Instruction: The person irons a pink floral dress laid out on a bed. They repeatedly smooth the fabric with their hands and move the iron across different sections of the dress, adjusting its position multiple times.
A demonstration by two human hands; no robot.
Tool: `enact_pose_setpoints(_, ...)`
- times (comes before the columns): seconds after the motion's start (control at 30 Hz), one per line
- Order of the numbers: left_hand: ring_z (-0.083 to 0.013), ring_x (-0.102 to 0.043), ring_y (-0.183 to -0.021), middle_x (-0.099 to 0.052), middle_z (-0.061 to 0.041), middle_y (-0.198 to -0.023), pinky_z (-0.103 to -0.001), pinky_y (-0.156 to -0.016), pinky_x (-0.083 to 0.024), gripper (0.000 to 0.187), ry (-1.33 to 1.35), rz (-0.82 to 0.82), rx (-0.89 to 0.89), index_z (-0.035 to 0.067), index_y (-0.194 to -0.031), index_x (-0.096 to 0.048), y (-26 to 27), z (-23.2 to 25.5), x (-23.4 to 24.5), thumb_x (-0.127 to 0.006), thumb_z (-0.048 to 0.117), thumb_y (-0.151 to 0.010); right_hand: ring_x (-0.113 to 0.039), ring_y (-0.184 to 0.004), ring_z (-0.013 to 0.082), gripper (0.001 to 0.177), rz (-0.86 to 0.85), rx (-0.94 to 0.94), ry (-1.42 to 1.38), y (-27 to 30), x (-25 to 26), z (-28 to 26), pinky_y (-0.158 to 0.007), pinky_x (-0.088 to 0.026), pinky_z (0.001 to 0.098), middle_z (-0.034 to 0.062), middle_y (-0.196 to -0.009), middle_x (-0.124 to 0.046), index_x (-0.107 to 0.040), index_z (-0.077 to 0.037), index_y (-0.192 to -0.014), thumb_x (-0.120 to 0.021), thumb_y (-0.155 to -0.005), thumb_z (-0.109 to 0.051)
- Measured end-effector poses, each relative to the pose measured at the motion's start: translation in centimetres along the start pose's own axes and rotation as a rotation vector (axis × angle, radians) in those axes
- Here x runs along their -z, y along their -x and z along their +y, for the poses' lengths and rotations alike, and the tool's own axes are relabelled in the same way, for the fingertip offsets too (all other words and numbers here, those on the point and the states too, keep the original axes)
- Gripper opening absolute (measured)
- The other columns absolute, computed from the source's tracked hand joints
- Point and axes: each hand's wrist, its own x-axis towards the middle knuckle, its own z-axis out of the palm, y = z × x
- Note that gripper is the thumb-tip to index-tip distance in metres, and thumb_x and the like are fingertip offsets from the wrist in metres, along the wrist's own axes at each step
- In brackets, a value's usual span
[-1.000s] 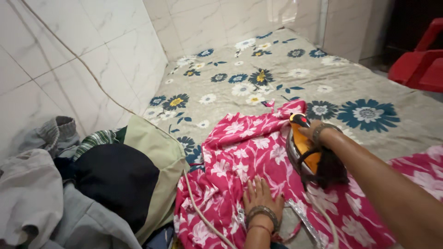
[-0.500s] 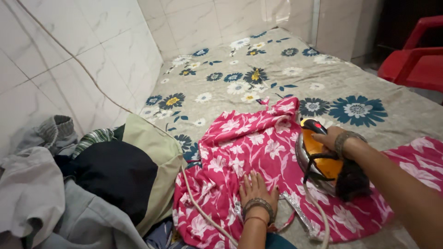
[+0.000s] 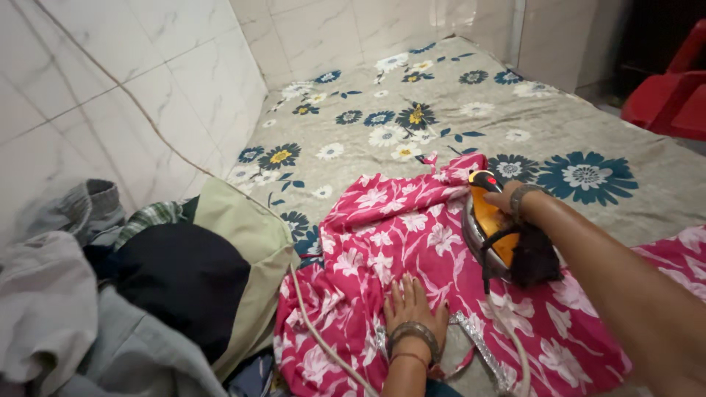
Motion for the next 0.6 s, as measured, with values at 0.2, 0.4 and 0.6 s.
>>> enact_pose_setpoints(0.2, -0.0303, 0.002, -0.159, -0.002, -0.009, -0.173, -0.048, -0.127, -0.001, 0.085, 0.000, 0.032, -0.014, 0.008, -0.163, -0.011, -0.3, -0.4, -0.9, -0.040, 0.056, -0.100, -0.070, -0.063, 0.0227, 0.059, -0.023, 0.183, 0.328, 7.2, 0.7, 3.8, -0.061, -0.054, 0.0375, 0.0153, -0.080, -0.078, -0.077, 0.002, -0.095, -0.072, -0.084, -0.056)
enact_pose_setpoints(0.4, -0.0305, 0.001, -0.159, -0.005, -0.009, -0.173, -0.048, -0.126, -0.002, 0.082, 0.070, 0.095, -0.031, 0.007, -0.162, -0.014, -1.5, -1.3, -2.3, -0.035, 0.057, -0.101, -0.062, -0.052, 0.0260, 0.058, -0.282, 0.102, 0.116, 17.8, 0.8, 3.3, -0.050, -0.050, 0.0429, 0.0149, -0.070, -0.069, -0.075, 0.001, -0.087, -0.071, -0.081, -0.057)
enact_pose_setpoints(0.6, -0.0314, -0.001, -0.158, -0.007, -0.012, -0.172, -0.049, -0.126, -0.002, 0.082, 0.116, 0.124, -0.027, 0.005, -0.162, -0.014, -1.5, -1.5, -2.5, -0.034, 0.057, -0.101, -0.063, -0.053, 0.0177, 0.053, -0.210, 0.131, 0.257, 15.3, -1.4, -1.0, -0.050, -0.049, 0.0340, 0.0082, -0.069, -0.070, -0.076, -0.003, -0.086, -0.068, -0.089, -0.055)
